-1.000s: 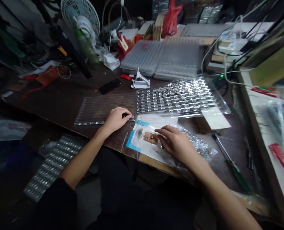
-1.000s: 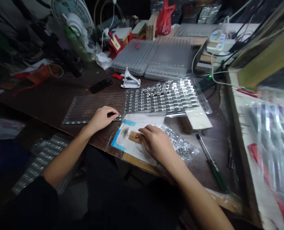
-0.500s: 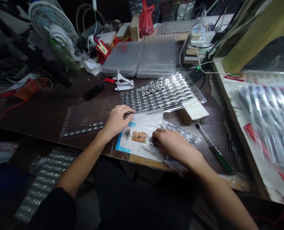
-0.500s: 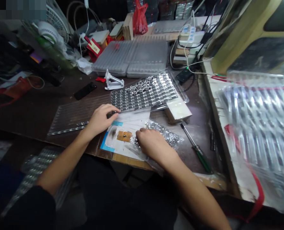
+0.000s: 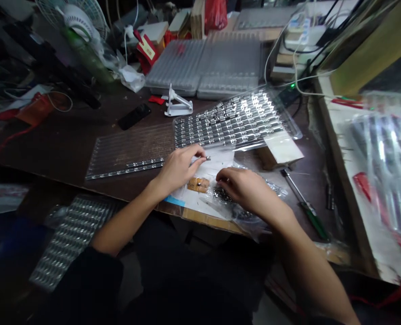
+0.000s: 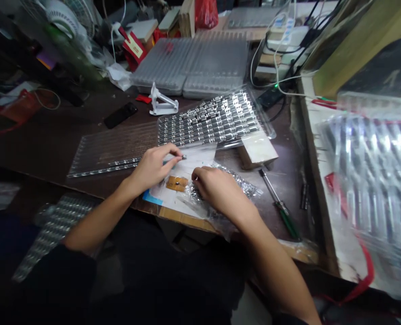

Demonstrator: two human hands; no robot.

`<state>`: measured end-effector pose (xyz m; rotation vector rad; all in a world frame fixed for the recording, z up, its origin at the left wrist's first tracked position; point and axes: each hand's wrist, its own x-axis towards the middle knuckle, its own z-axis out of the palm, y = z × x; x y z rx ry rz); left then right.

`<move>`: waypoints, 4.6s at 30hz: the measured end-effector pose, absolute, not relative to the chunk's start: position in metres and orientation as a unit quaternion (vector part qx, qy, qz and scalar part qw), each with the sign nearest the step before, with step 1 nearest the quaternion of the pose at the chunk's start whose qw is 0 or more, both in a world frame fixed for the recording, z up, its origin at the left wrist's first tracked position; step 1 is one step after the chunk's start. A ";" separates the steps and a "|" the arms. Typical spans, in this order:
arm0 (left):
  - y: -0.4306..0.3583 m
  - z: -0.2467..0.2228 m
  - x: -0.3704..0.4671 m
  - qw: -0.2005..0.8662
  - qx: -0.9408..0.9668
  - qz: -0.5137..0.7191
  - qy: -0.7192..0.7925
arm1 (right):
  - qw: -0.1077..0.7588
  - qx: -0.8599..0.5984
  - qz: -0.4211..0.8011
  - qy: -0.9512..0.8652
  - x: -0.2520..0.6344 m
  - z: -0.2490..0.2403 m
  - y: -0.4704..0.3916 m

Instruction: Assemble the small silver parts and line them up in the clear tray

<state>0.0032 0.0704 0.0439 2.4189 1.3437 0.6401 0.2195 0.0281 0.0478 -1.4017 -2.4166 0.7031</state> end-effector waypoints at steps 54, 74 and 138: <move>0.014 -0.005 -0.034 0.149 0.785 0.271 0.538 | 0.068 -0.429 0.171 -0.884 0.165 0.024 0.018; 0.014 0.000 0.003 0.215 0.780 0.364 0.461 | -0.061 -0.485 0.188 -0.852 0.194 0.050 0.020; 0.093 0.049 -0.036 0.061 0.829 0.173 0.528 | 0.010 -0.472 0.208 -0.857 0.214 0.053 0.017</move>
